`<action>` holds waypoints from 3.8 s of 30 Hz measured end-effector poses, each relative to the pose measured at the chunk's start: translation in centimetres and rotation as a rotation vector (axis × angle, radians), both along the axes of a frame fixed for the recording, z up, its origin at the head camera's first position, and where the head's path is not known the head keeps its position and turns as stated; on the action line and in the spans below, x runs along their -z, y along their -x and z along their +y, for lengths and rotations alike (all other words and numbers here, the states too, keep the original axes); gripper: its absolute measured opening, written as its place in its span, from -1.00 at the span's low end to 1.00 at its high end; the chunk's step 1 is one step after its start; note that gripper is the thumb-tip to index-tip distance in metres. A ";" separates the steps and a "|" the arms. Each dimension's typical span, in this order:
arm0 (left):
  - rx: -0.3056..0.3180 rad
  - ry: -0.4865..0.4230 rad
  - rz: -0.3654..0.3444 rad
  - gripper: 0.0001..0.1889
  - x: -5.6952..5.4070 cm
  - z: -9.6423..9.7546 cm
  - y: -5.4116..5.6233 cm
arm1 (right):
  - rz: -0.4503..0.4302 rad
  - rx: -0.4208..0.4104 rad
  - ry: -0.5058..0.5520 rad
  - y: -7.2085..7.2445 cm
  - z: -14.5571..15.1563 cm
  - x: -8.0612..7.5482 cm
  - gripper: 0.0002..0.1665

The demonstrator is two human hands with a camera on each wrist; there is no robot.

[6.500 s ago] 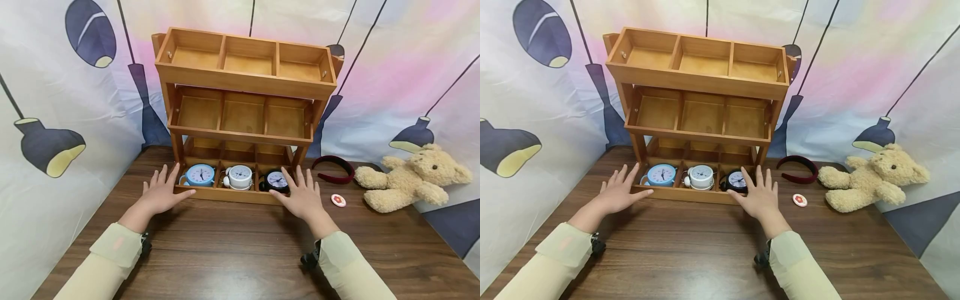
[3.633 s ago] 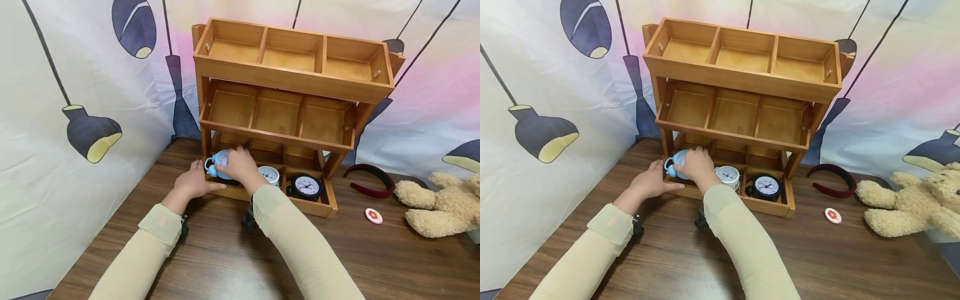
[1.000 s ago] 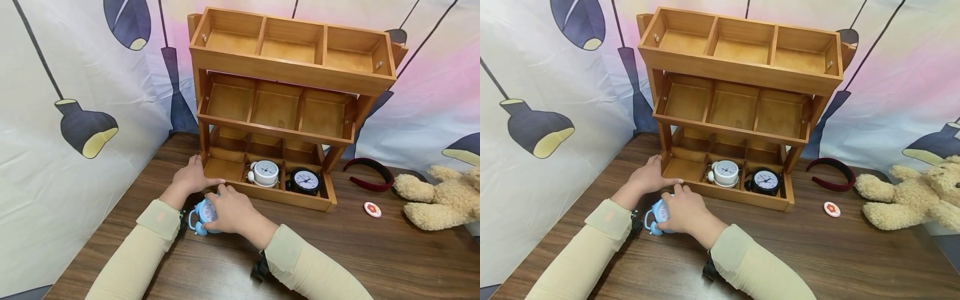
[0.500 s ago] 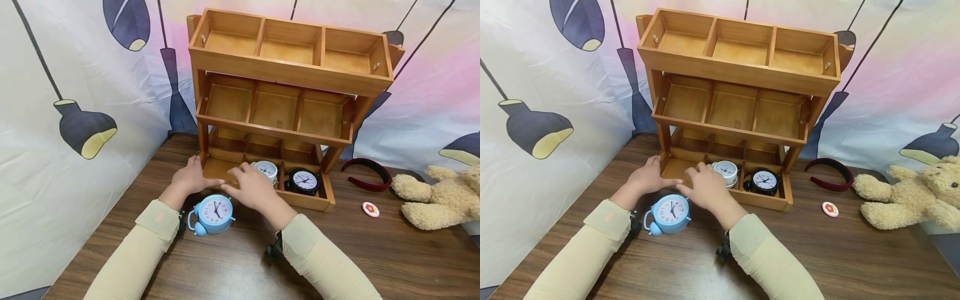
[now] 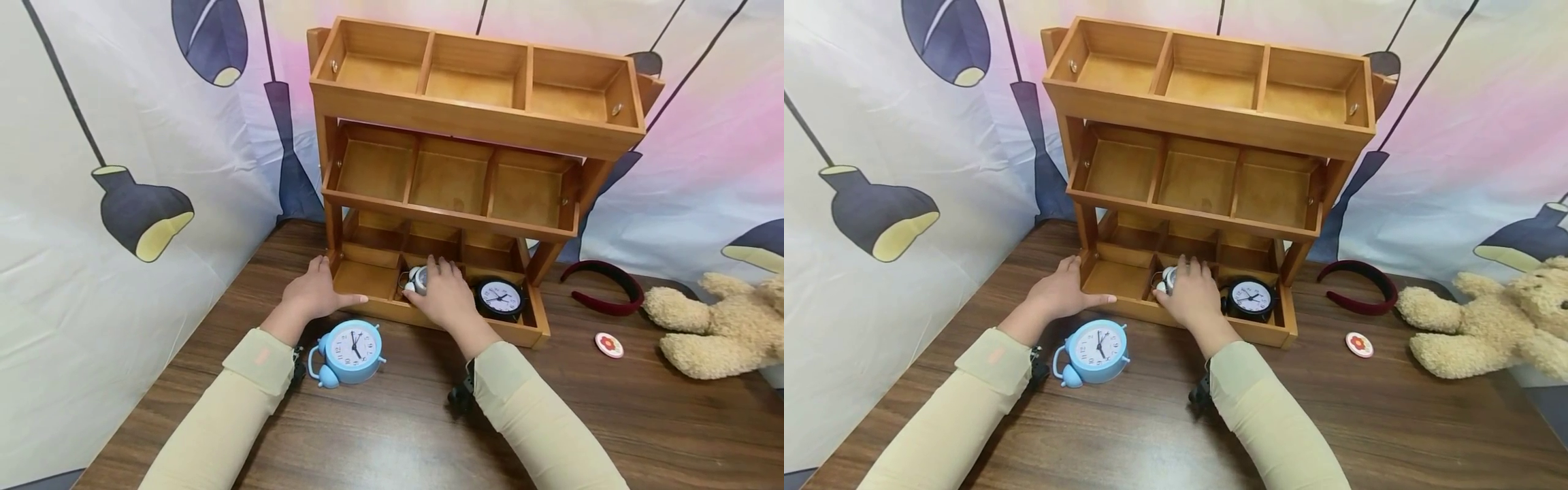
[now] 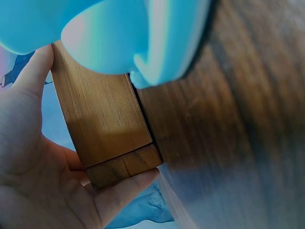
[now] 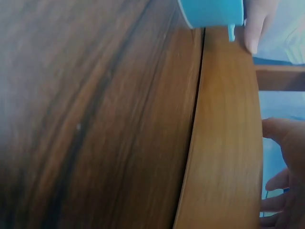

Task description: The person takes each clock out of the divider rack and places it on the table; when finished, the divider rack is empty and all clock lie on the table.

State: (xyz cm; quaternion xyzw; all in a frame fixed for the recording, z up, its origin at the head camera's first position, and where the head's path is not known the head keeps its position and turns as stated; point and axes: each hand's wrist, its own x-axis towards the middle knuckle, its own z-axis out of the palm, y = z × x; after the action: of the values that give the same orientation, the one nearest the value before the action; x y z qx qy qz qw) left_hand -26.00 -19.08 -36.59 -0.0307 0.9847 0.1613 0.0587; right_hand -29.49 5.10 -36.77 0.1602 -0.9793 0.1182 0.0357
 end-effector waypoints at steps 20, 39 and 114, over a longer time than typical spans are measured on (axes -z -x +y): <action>0.006 0.005 0.006 0.33 0.2 0.0 0.2 | -0.066 0.006 -0.024 1.0 1.2 -0.5 0.00; 0.009 0.001 -0.002 0.34 0.1 -0.1 0.2 | -0.029 0.025 0.074 1.3 1.5 -0.3 0.05; 0.014 -0.007 -0.001 0.33 0.0 -0.1 0.1 | -0.087 -0.132 -0.100 -8.9 5.7 -1.6 -0.12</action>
State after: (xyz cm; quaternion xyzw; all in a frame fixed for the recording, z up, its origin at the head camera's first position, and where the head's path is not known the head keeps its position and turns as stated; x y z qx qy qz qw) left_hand -26.10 -19.16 -36.63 -0.0234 0.9843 0.1644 0.0606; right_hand -20.55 10.76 -35.16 0.2206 -0.9719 0.0782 -0.0229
